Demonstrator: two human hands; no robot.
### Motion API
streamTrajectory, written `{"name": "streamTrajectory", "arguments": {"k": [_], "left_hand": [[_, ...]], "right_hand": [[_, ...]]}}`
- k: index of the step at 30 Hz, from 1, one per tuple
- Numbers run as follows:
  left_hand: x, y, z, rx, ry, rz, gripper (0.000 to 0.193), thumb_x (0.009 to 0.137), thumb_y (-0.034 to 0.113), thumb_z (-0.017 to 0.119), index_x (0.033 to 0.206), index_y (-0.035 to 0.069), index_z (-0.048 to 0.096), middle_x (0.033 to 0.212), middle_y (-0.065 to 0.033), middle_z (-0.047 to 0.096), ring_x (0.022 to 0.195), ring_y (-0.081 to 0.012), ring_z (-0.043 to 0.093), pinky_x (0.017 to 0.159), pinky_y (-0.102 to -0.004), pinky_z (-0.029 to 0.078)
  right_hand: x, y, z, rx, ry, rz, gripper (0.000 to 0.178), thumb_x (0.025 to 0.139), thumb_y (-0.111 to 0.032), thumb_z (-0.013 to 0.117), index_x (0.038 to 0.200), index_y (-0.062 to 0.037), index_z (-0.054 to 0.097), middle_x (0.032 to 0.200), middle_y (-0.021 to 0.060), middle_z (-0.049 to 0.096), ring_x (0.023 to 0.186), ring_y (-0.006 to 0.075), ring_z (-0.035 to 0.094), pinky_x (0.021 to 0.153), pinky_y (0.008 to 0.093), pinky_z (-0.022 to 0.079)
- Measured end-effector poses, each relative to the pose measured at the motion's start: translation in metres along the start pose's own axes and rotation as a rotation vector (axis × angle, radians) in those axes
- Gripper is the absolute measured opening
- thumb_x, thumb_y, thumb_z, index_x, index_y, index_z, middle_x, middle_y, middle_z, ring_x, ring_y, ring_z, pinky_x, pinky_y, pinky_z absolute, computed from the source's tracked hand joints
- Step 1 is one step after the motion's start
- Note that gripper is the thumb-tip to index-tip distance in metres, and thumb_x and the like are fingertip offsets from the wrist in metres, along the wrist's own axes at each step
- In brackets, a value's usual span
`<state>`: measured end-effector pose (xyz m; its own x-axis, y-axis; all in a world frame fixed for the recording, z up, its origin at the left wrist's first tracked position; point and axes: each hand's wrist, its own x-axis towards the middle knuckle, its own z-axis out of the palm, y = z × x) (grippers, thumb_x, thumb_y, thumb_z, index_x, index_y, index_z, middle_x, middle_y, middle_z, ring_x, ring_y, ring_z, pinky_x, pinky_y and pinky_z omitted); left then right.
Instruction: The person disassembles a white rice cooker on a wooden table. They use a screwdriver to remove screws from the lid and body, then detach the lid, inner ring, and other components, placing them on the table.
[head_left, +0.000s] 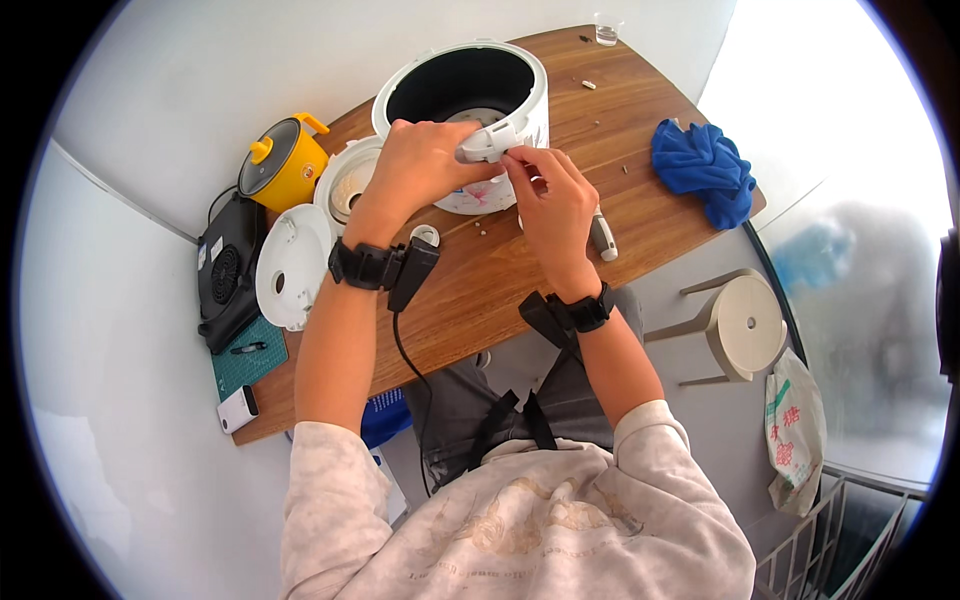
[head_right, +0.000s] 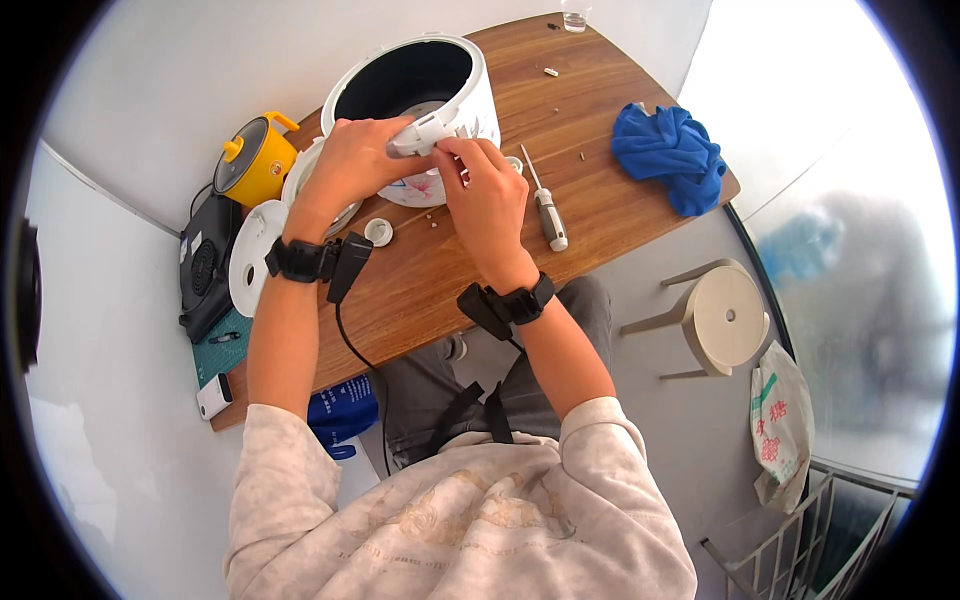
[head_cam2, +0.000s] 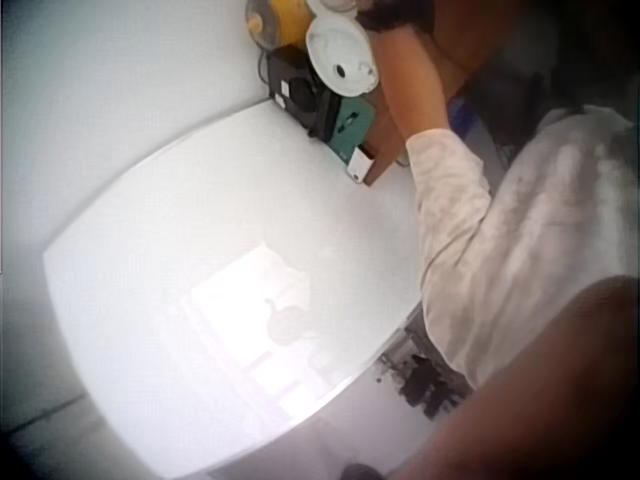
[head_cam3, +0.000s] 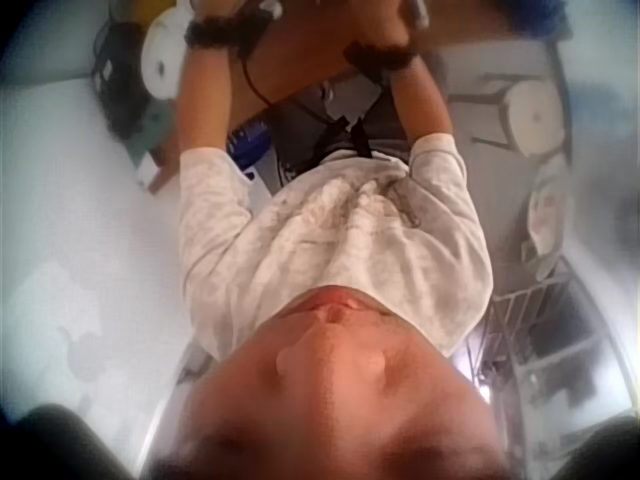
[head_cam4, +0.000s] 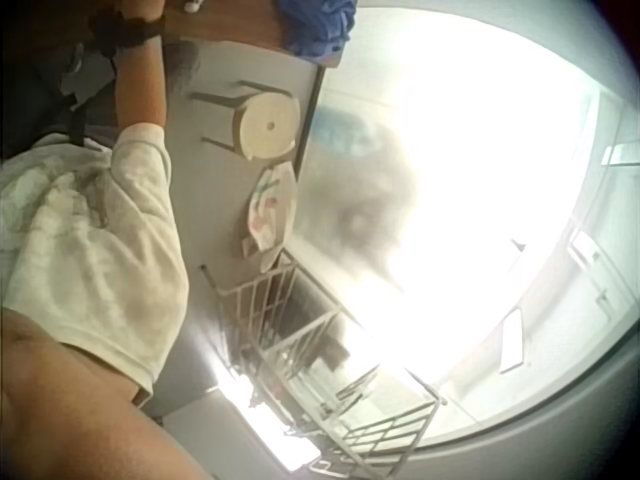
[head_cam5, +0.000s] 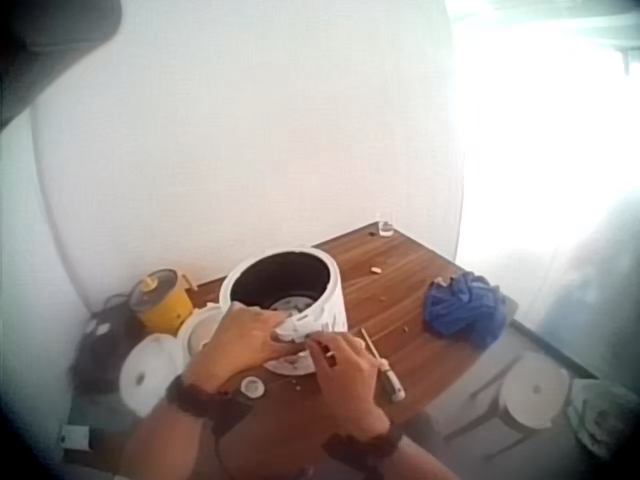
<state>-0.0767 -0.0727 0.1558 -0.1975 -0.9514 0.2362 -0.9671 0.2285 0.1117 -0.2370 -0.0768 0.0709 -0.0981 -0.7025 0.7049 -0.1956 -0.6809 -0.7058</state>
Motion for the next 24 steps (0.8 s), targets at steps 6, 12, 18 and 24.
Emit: {"name": "streamTrajectory", "arguments": {"k": [6, 12, 18, 24], "left_hand": [[0.000, 0.001, 0.001, 0.051, 0.002, 0.020, 0.042, 0.083, 0.045, 0.077, 0.105, 0.010, 0.074, 0.084, -0.0139, 0.074, 0.077, -0.0334, 0.070, 0.073, -0.0404, 0.053], [0.001, 0.002, 0.002, -0.069, -0.026, -0.020, 0.043, 0.083, 0.047, 0.076, 0.107, 0.012, 0.073, 0.085, -0.0120, 0.074, 0.081, -0.0320, 0.070, 0.077, -0.0408, 0.045], [-0.002, 0.004, 0.001, -0.002, 0.024, -0.006, 0.040, 0.083, 0.044, 0.076, 0.107, 0.012, 0.074, 0.084, -0.0129, 0.074, 0.080, -0.0321, 0.070, 0.076, -0.0402, 0.047], [-0.001, 0.005, 0.000, -0.035, -0.001, -0.027, 0.038, 0.083, 0.042, 0.074, 0.108, 0.012, 0.074, 0.085, -0.0140, 0.074, 0.080, -0.0325, 0.070, 0.078, -0.0405, 0.048]], "right_hand": [[0.002, -0.004, 0.002, 0.043, 0.042, 0.046, 0.008, 0.087, -0.007, 0.077, 0.092, -0.0030, 0.072, 0.085, 0.0072, 0.073, 0.068, 0.0187, 0.070, 0.060, 0.0285, 0.053], [0.002, 0.002, 0.004, 0.055, 0.086, -0.004, 0.009, 0.087, -0.007, 0.077, 0.093, -0.0038, 0.072, 0.084, 0.0085, 0.073, 0.067, 0.0192, 0.070, 0.060, 0.0291, 0.054], [-0.001, 0.004, 0.004, -0.015, 0.073, -0.098, 0.012, 0.086, -0.006, 0.077, 0.097, -0.0035, 0.072, 0.086, 0.0105, 0.074, 0.069, 0.0218, 0.071, 0.061, 0.0296, 0.055], [-0.003, 0.004, 0.005, -0.015, 0.080, -0.112, 0.015, 0.085, -0.004, 0.076, 0.099, -0.0040, 0.071, 0.087, 0.0106, 0.073, 0.068, 0.0234, 0.071, 0.059, 0.0307, 0.055]]}}
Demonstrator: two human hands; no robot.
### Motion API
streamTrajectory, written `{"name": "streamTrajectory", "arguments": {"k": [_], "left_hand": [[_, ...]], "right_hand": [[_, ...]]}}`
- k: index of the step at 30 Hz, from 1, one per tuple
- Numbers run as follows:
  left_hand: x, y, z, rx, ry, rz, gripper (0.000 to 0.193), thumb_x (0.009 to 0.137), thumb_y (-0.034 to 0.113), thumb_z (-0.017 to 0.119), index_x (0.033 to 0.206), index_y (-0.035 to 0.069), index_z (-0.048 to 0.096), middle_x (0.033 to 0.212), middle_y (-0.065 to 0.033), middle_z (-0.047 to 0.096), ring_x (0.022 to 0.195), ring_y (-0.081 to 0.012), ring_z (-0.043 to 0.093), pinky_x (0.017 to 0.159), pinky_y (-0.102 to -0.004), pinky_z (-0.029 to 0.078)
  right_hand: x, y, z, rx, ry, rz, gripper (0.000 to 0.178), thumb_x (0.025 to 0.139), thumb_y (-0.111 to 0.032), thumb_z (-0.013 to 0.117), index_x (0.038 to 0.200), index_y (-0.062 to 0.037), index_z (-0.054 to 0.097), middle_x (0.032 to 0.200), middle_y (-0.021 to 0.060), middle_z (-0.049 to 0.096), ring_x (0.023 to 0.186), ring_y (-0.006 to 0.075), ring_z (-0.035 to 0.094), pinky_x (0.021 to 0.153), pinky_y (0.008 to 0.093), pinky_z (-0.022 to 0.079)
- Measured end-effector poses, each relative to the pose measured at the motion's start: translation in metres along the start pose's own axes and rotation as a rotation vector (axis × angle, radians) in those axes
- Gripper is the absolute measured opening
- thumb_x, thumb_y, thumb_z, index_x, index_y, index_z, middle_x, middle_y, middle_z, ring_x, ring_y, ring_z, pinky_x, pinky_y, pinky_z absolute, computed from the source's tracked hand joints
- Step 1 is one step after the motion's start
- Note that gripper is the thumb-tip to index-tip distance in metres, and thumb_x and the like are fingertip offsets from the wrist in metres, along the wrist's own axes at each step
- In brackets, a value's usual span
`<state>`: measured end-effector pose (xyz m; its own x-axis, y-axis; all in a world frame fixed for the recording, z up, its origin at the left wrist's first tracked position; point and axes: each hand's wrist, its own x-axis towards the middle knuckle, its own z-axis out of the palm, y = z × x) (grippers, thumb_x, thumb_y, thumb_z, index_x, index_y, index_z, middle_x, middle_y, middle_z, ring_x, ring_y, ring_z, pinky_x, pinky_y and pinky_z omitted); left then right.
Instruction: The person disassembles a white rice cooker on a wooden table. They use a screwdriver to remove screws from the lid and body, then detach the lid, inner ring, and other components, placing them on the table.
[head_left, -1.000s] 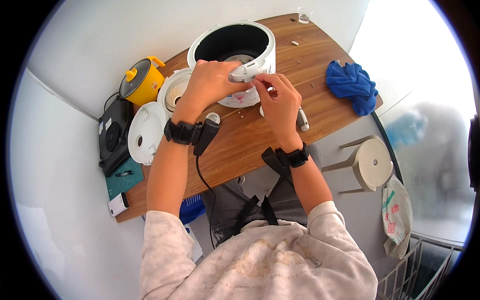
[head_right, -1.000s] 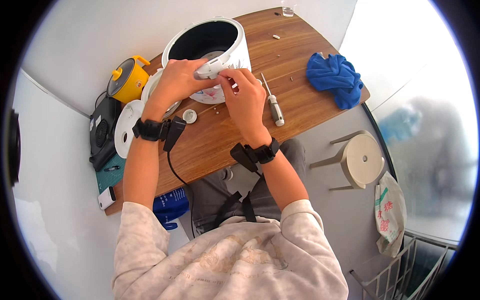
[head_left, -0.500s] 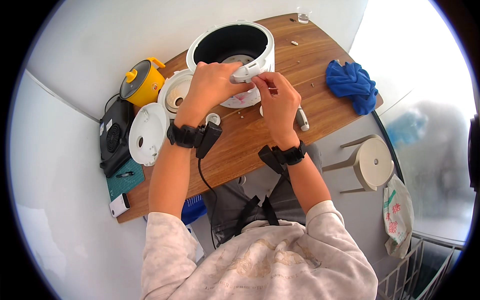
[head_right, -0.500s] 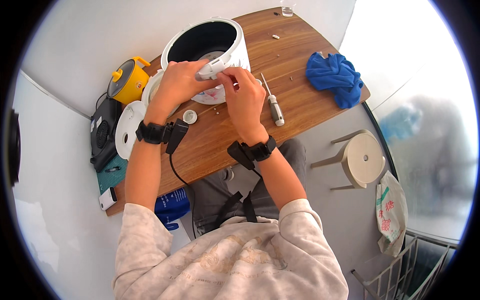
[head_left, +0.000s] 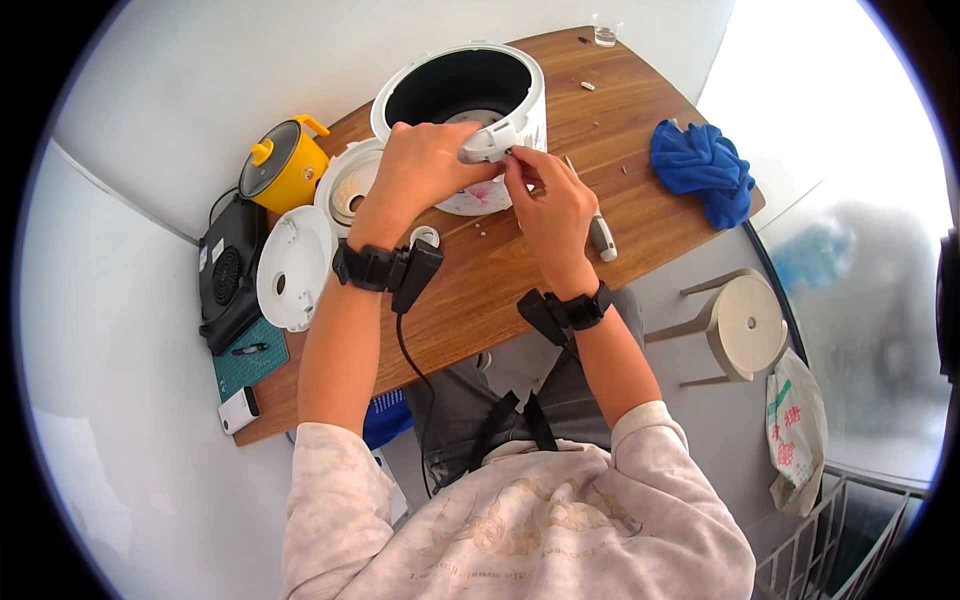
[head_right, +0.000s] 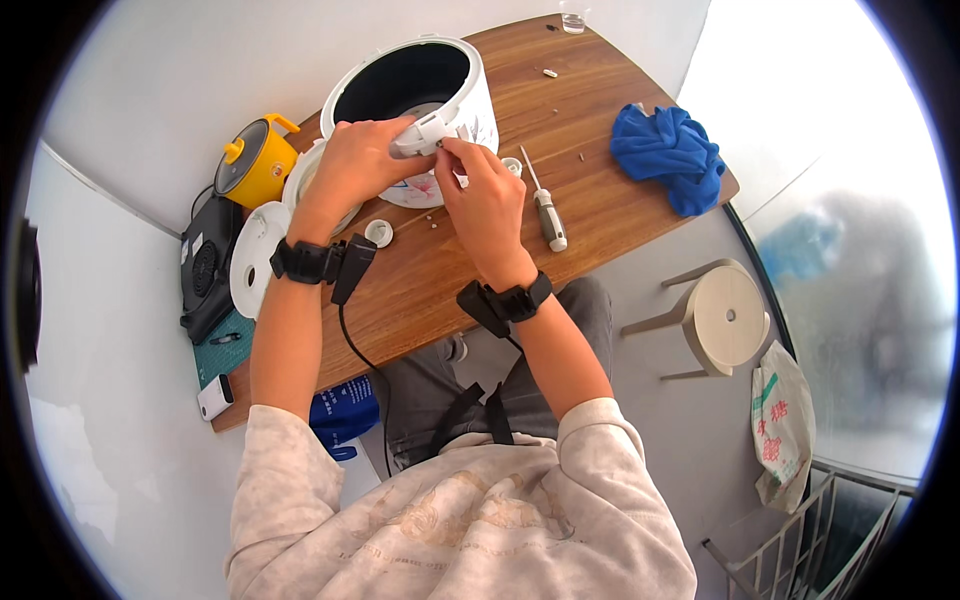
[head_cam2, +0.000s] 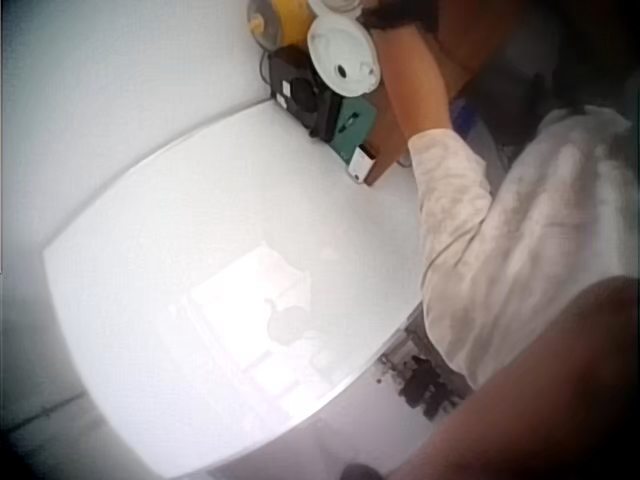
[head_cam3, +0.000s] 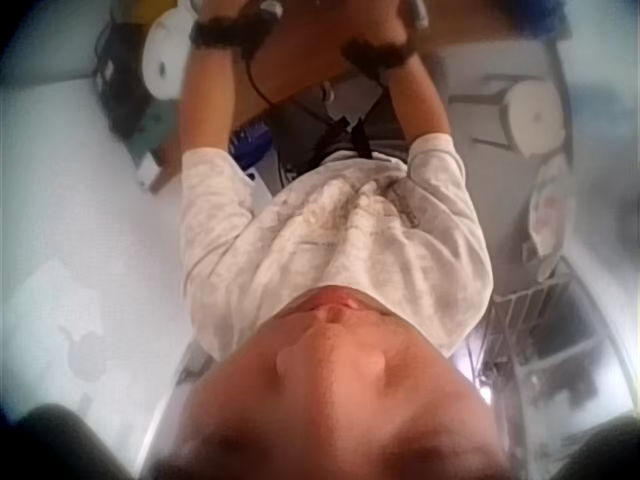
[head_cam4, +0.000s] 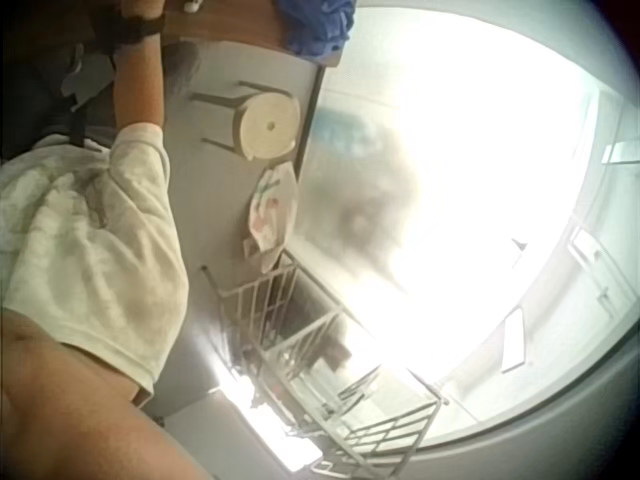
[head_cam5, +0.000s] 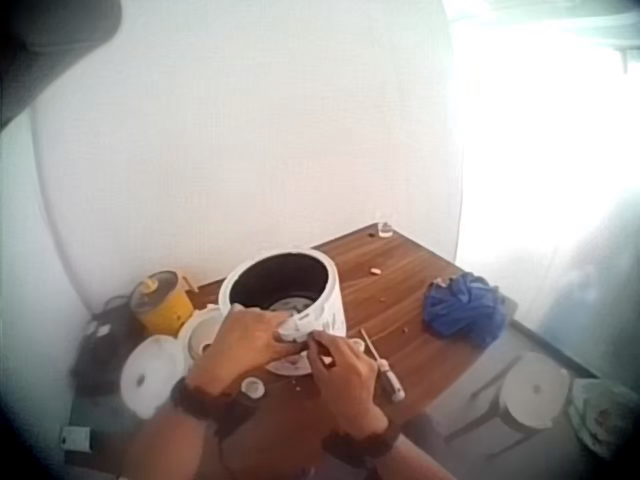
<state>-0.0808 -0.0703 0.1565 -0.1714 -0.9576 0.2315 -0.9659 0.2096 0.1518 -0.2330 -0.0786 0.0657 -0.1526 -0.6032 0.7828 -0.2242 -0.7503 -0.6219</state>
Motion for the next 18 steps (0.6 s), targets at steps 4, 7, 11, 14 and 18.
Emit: {"name": "streamTrajectory", "arguments": {"k": [4, 7, 11, 14, 18], "left_hand": [[0.001, 0.001, 0.001, 0.032, 0.010, 0.013, 0.038, 0.084, 0.041, 0.074, 0.108, 0.012, 0.074, 0.085, -0.0140, 0.074, 0.080, -0.0325, 0.070, 0.077, -0.0407, 0.050], [0.001, 0.000, 0.002, 0.031, 0.016, 0.015, 0.038, 0.084, 0.042, 0.075, 0.107, 0.012, 0.074, 0.085, -0.0137, 0.074, 0.080, -0.0325, 0.070, 0.076, -0.0408, 0.050], [0.000, 0.002, 0.000, 0.007, -0.005, -0.013, 0.039, 0.084, 0.043, 0.075, 0.107, 0.012, 0.074, 0.087, -0.0131, 0.074, 0.082, -0.0322, 0.070, 0.078, -0.0412, 0.048], [0.000, 0.004, 0.000, 0.035, -0.002, -0.010, 0.039, 0.084, 0.043, 0.075, 0.109, 0.013, 0.074, 0.087, -0.0126, 0.075, 0.083, -0.0318, 0.070, 0.078, -0.0415, 0.046], [0.000, 0.003, 0.001, 0.027, 0.006, -0.001, 0.042, 0.084, 0.044, 0.076, 0.113, 0.013, 0.074, 0.087, -0.0122, 0.075, 0.083, -0.0313, 0.070, 0.076, -0.0411, 0.043]], "right_hand": [[0.004, -0.001, -0.003, -0.093, -0.037, -0.062, 0.010, 0.086, -0.005, 0.075, 0.094, -0.0044, 0.069, 0.079, 0.0105, 0.069, 0.063, 0.0278, 0.067, 0.055, 0.0338, 0.053], [0.009, -0.006, -0.008, -0.157, -0.109, -0.059, 0.008, 0.088, -0.008, 0.073, 0.089, -0.0042, 0.066, 0.074, 0.0108, 0.066, 0.061, 0.0305, 0.065, 0.053, 0.0364, 0.052], [0.013, -0.008, -0.010, -0.241, -0.201, -0.039, 0.014, 0.093, -0.012, 0.068, 0.083, -0.0036, 0.062, 0.074, 0.0125, 0.065, 0.061, 0.0326, 0.064, 0.053, 0.0397, 0.051], [0.017, -0.004, -0.012, -0.216, -0.250, 0.002, 0.019, 0.096, -0.015, 0.064, 0.082, -0.0026, 0.060, 0.076, 0.0147, 0.066, 0.062, 0.0358, 0.064, 0.055, 0.0423, 0.051], [0.018, 0.005, -0.008, -0.072, -0.252, 0.047, 0.025, 0.100, -0.018, 0.060, 0.082, -0.0008, 0.059, 0.076, 0.0182, 0.066, 0.063, 0.0400, 0.062, 0.057, 0.0441, 0.049]]}}
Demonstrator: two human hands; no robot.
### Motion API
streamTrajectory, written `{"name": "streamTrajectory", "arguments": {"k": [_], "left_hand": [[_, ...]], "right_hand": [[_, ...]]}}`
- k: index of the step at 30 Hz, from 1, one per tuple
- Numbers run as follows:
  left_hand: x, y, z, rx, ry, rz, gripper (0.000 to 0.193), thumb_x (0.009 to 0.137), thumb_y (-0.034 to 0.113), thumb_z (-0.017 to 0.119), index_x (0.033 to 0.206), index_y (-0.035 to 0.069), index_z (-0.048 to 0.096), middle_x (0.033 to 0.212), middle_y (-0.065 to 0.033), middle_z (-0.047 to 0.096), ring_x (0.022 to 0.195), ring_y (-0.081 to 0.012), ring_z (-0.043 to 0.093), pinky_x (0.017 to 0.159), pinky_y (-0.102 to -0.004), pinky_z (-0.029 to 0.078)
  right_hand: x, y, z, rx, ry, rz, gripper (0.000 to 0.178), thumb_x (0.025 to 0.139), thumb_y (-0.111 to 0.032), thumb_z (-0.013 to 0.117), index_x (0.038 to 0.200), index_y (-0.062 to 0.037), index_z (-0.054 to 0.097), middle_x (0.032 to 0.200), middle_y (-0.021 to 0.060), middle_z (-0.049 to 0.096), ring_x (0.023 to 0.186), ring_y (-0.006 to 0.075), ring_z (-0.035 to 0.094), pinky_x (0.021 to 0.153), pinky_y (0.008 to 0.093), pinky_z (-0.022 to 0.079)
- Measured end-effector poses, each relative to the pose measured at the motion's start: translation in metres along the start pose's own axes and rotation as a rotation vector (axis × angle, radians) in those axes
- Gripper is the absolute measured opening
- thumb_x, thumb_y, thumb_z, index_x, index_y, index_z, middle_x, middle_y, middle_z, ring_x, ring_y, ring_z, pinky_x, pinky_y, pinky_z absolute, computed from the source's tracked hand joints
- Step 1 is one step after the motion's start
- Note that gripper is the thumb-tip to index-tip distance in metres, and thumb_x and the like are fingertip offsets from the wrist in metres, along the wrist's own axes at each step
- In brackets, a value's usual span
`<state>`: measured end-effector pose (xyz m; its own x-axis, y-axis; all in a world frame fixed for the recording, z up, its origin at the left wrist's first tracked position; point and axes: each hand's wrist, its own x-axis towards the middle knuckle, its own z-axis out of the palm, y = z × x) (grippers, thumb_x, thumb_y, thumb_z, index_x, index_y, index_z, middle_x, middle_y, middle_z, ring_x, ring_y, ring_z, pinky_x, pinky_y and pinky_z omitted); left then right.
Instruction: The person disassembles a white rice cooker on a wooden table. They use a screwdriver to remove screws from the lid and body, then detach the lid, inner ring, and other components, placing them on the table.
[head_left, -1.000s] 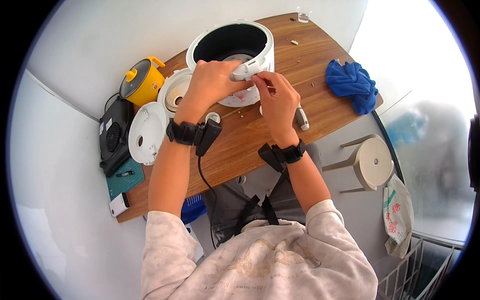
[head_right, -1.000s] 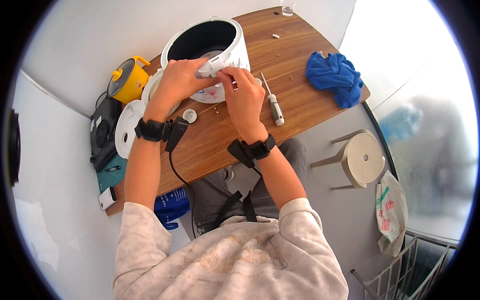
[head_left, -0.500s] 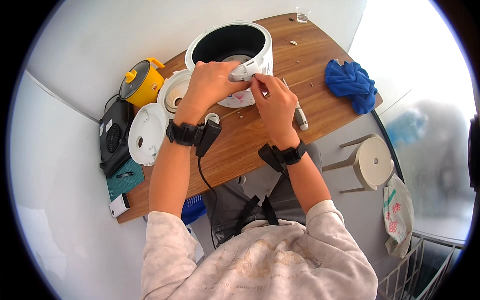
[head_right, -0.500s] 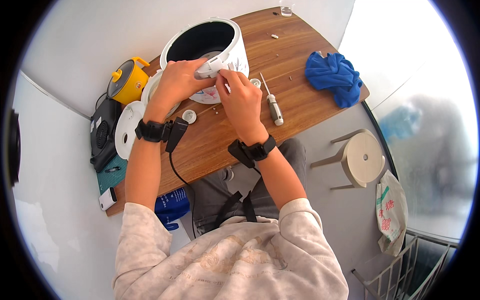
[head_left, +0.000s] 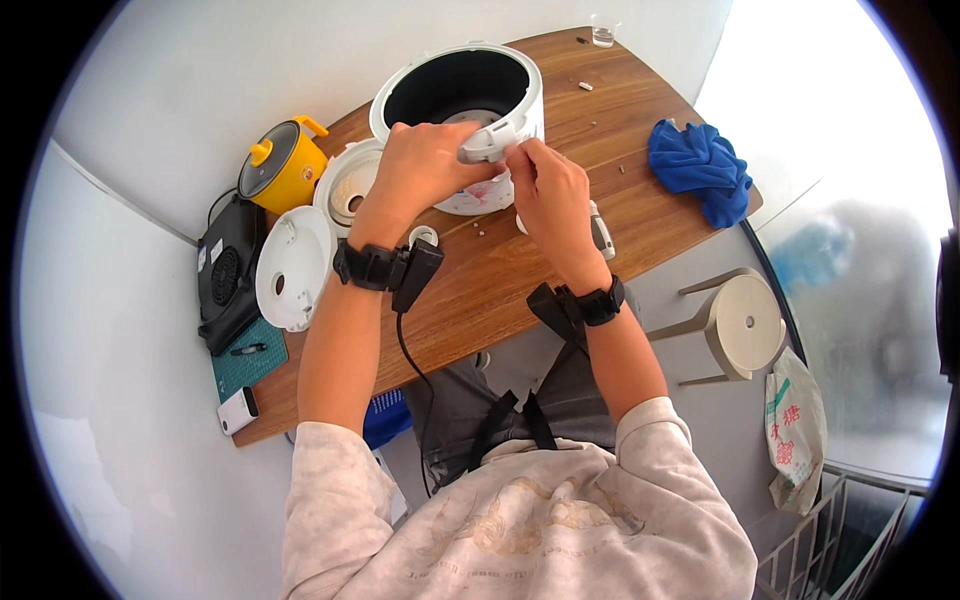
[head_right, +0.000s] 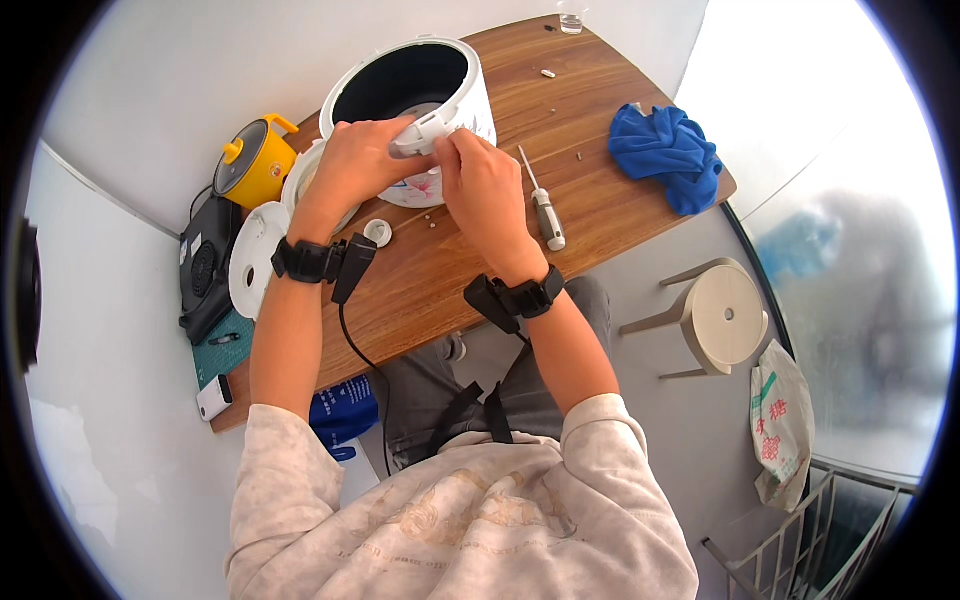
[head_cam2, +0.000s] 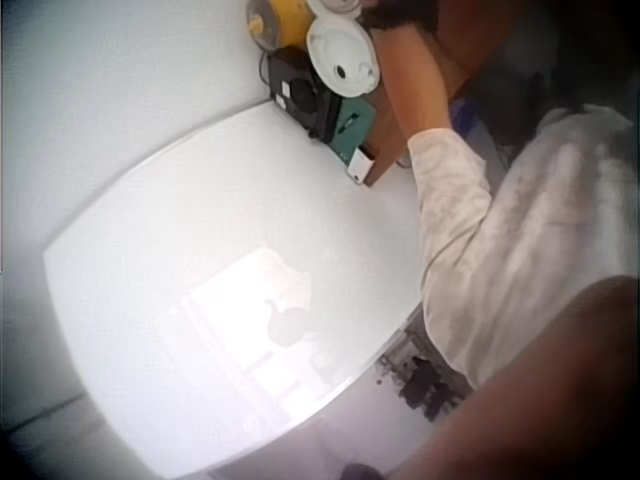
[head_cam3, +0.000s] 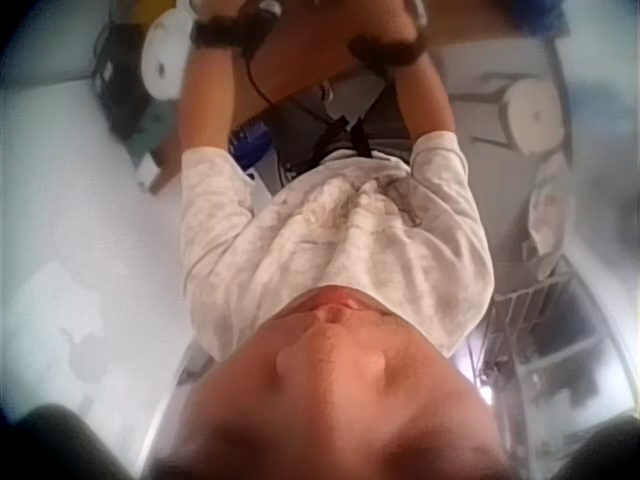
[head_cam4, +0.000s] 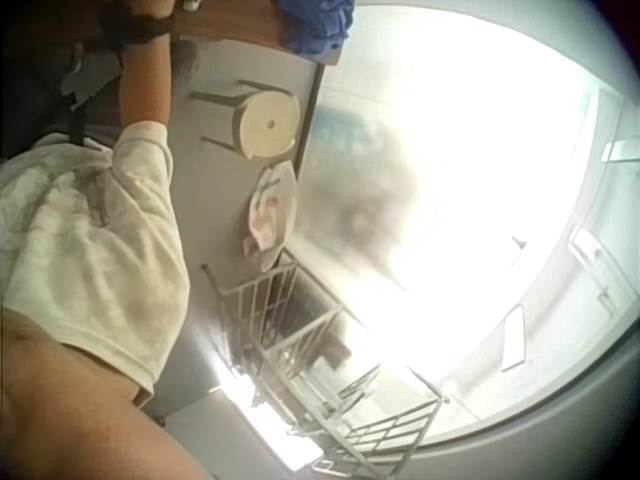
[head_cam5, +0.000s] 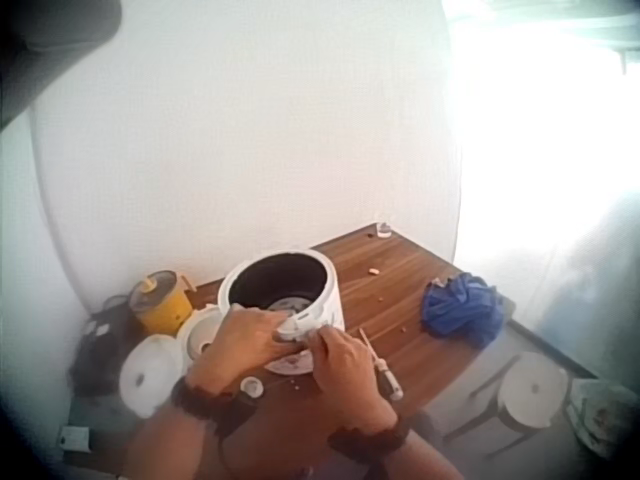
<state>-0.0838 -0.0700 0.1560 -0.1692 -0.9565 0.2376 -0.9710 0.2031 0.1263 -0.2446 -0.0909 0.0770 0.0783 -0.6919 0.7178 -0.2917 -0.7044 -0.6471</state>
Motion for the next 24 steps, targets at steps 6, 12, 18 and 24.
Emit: {"name": "streamTrajectory", "arguments": {"k": [6, 12, 18, 24], "left_hand": [[0.001, -0.001, -0.001, 0.008, 0.001, 0.011, 0.047, 0.085, 0.050, 0.075, 0.113, 0.013, 0.074, 0.085, -0.0113, 0.074, 0.079, -0.0307, 0.070, 0.074, -0.0392, 0.044], [0.001, -0.002, 0.002, 0.042, 0.017, 0.021, 0.054, 0.084, 0.058, 0.072, 0.112, 0.012, 0.074, 0.084, -0.0112, 0.075, 0.077, -0.0294, 0.070, 0.072, -0.0372, 0.044], [0.000, -0.002, 0.005, 0.087, 0.066, 0.018, 0.064, 0.083, 0.066, 0.068, 0.113, 0.009, 0.074, 0.083, -0.0122, 0.075, 0.077, -0.0301, 0.071, 0.078, -0.0381, 0.049], [-0.001, -0.001, 0.002, 0.008, 0.019, -0.020, 0.068, 0.084, 0.069, 0.065, 0.114, 0.008, 0.074, 0.081, -0.0131, 0.074, 0.076, -0.0302, 0.071, 0.082, -0.0381, 0.048]], "right_hand": [[0.001, 0.001, 0.003, 0.105, -0.032, 0.170, 0.032, 0.104, -0.023, 0.058, 0.082, 0.0004, 0.060, 0.068, 0.0197, 0.063, 0.061, 0.0391, 0.061, 0.057, 0.0425, 0.046], [-0.001, 0.005, -0.009, 0.239, -0.061, 0.355, 0.041, 0.106, -0.029, 0.054, 0.078, 0.0008, 0.060, 0.064, 0.0167, 0.061, 0.057, 0.0355, 0.057, 0.056, 0.0406, 0.045], [-0.018, 0.023, -0.039, -0.137, -0.119, 0.187, 0.025, 0.099, -0.023, 0.061, 0.085, -0.0019, 0.062, 0.074, 0.0142, 0.065, 0.066, 0.0347, 0.063, 0.060, 0.0417, 0.049], [-0.055, 0.046, -0.069, -0.596, -0.237, 0.210, 0.019, 0.091, -0.022, 0.069, 0.099, -0.0055, 0.063, 0.098, 0.0137, 0.063, 0.088, 0.0341, 0.064, 0.073, 0.0451, 0.052]]}}
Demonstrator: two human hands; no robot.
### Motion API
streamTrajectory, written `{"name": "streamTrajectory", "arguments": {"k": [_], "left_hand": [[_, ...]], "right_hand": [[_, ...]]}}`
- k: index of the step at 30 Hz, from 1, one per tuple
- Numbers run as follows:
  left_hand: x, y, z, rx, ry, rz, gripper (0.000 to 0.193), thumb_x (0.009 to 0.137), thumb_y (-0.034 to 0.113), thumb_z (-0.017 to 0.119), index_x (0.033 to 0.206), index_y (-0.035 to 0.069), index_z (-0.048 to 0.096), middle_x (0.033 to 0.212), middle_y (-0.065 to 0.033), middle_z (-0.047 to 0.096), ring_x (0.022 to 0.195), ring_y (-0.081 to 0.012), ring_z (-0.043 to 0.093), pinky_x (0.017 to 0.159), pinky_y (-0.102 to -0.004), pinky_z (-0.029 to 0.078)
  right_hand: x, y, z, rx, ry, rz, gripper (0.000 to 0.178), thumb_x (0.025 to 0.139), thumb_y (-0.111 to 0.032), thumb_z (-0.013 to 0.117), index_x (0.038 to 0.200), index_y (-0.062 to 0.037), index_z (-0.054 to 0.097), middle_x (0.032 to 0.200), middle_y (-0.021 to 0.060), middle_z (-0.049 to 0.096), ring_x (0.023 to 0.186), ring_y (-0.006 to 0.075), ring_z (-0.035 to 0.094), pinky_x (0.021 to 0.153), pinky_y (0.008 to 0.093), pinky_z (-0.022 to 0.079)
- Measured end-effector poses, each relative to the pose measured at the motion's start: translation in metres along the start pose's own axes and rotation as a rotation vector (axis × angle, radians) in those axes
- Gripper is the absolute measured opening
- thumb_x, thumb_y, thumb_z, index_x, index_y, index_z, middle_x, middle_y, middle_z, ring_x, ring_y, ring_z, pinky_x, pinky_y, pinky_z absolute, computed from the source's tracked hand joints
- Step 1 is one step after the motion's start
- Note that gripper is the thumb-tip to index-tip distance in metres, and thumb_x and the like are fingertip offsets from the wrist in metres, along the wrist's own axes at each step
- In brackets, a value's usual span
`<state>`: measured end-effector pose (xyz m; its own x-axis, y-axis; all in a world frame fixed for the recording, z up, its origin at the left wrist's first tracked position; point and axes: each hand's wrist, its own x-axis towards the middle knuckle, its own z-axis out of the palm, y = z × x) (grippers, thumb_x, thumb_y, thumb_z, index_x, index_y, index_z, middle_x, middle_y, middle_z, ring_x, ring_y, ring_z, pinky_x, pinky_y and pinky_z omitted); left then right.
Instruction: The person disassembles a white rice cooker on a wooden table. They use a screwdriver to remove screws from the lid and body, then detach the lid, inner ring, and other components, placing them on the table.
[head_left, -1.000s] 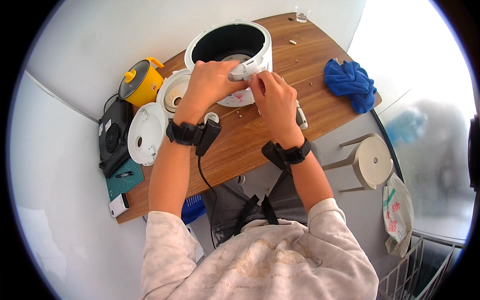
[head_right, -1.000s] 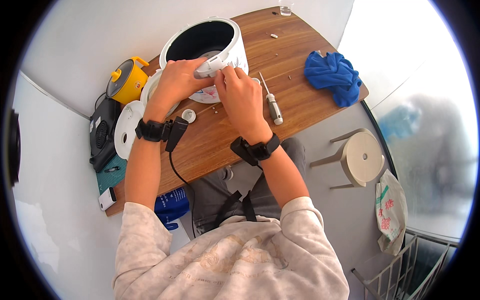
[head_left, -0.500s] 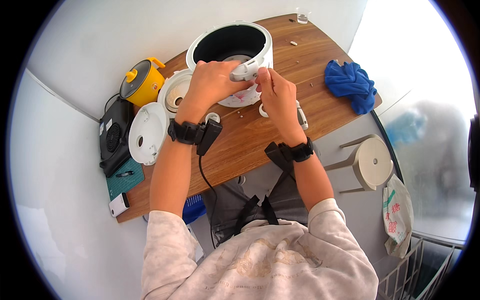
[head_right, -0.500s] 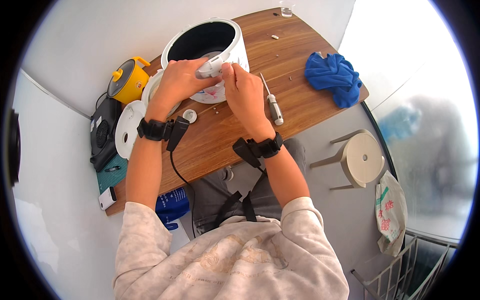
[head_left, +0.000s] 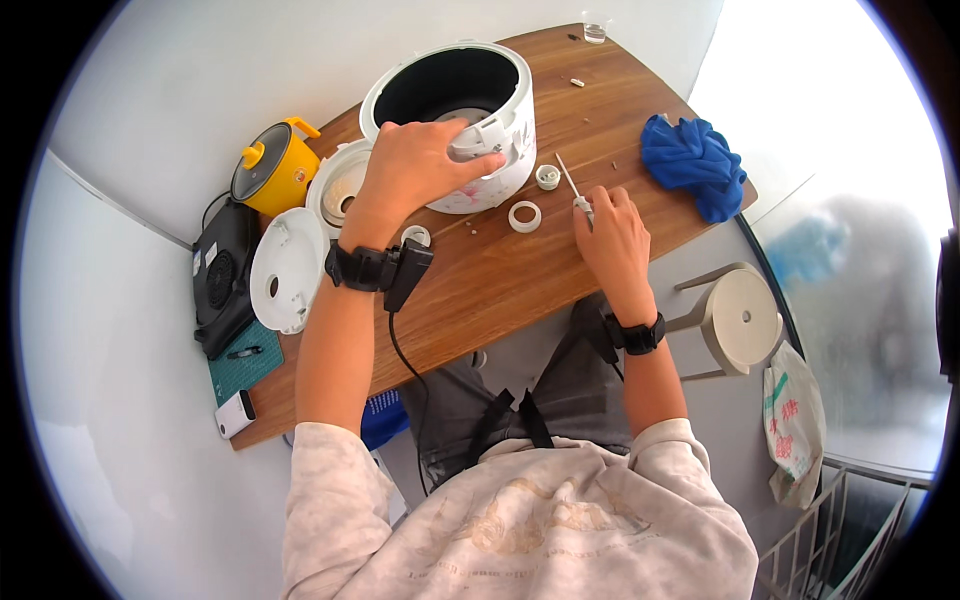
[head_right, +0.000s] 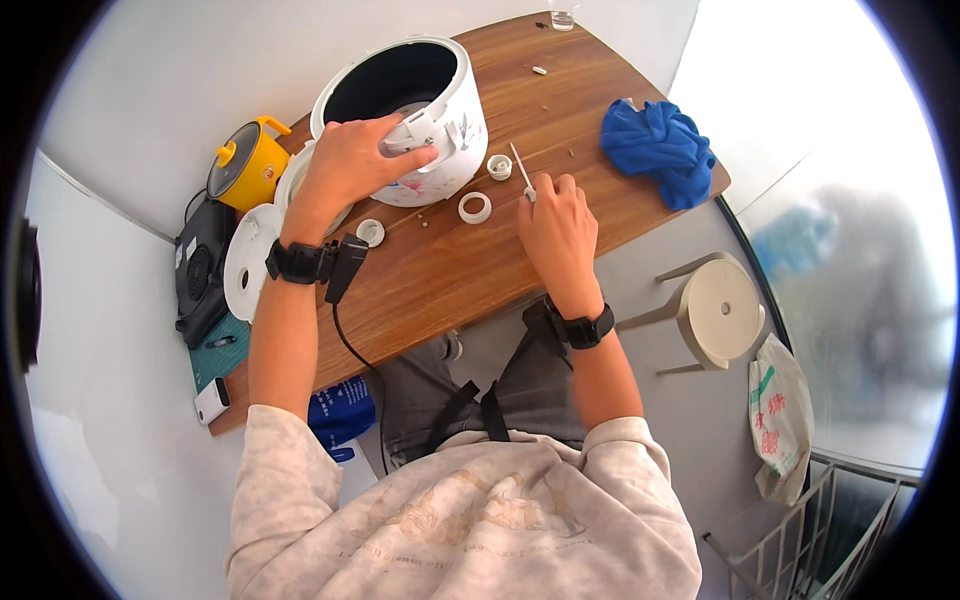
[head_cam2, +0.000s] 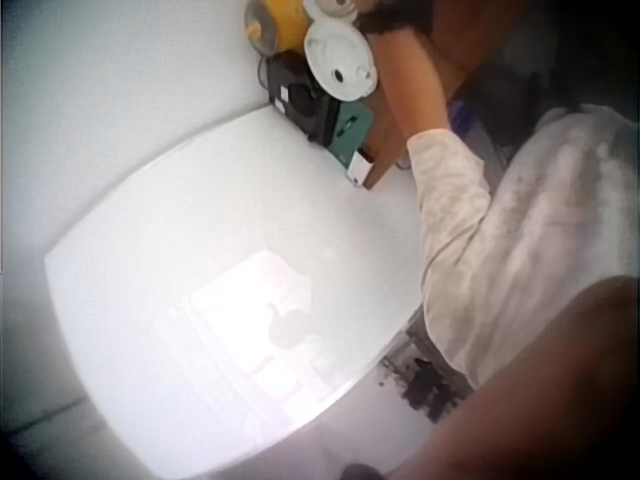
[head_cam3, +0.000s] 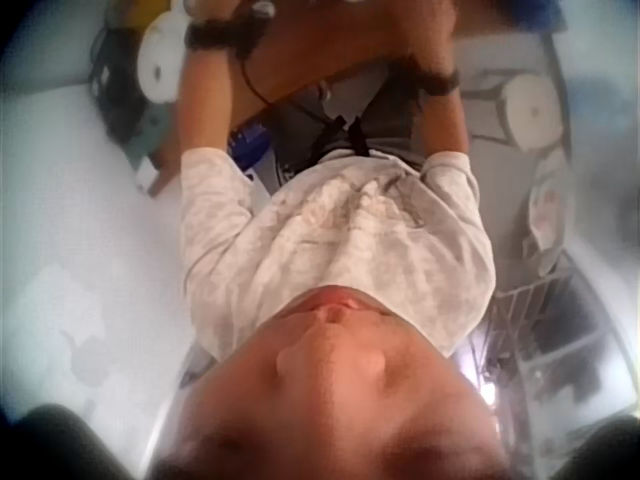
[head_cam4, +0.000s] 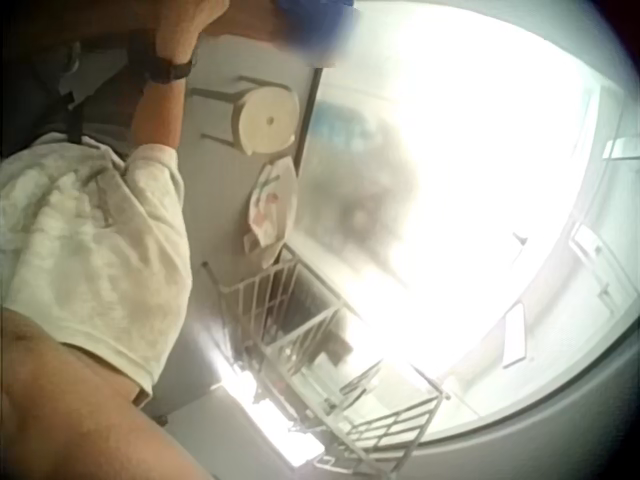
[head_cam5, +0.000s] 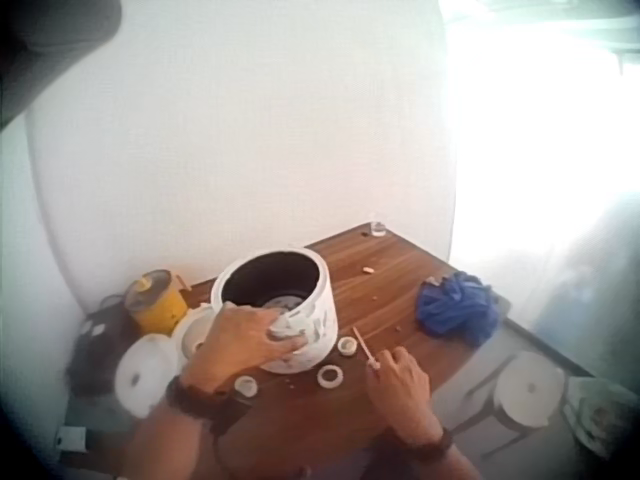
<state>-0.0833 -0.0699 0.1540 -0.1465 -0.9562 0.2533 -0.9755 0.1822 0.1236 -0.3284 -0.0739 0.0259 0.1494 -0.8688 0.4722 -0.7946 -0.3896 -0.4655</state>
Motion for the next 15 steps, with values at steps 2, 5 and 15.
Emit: {"name": "streamTrajectory", "arguments": {"k": [2, 5, 15], "left_hand": [[0.000, 0.001, 0.000, 0.029, -0.003, -0.009, 0.068, 0.085, 0.069, 0.064, 0.113, 0.008, 0.074, 0.081, -0.0130, 0.074, 0.075, -0.0299, 0.071, 0.083, -0.0381, 0.047], [0.000, 0.004, -0.002, 0.043, -0.018, -0.017, 0.068, 0.086, 0.070, 0.062, 0.114, 0.009, 0.074, 0.081, -0.0129, 0.074, 0.076, -0.0297, 0.071, 0.084, -0.0386, 0.047], [0.003, 0.004, -0.001, 0.089, -0.036, -0.021, 0.066, 0.086, 0.067, 0.063, 0.117, 0.009, 0.073, 0.090, -0.0128, 0.076, 0.083, -0.0287, 0.071, 0.084, -0.0379, 0.047]], "right_hand": [[-0.008, 0.005, 0.003, -0.083, -0.019, -0.002, 0.024, 0.090, -0.024, 0.071, 0.103, -0.0055, 0.063, 0.101, 0.0145, 0.061, 0.094, 0.0337, 0.063, 0.076, 0.0453, 0.051], [-0.016, 0.009, 0.007, -0.139, -0.043, 0.029, 0.030, 0.088, -0.025, 0.073, 0.108, -0.0055, 0.062, 0.103, 0.0146, 0.060, 0.097, 0.0332, 0.062, 0.079, 0.0446, 0.050], [-0.020, 0.015, -0.002, 0.224, 0.022, 0.249, 0.025, 0.090, -0.021, 0.069, 0.104, -0.0028, 0.060, 0.085, 0.0163, 0.068, 0.079, 0.0367, 0.067, 0.071, 0.0459, 0.052]]}}
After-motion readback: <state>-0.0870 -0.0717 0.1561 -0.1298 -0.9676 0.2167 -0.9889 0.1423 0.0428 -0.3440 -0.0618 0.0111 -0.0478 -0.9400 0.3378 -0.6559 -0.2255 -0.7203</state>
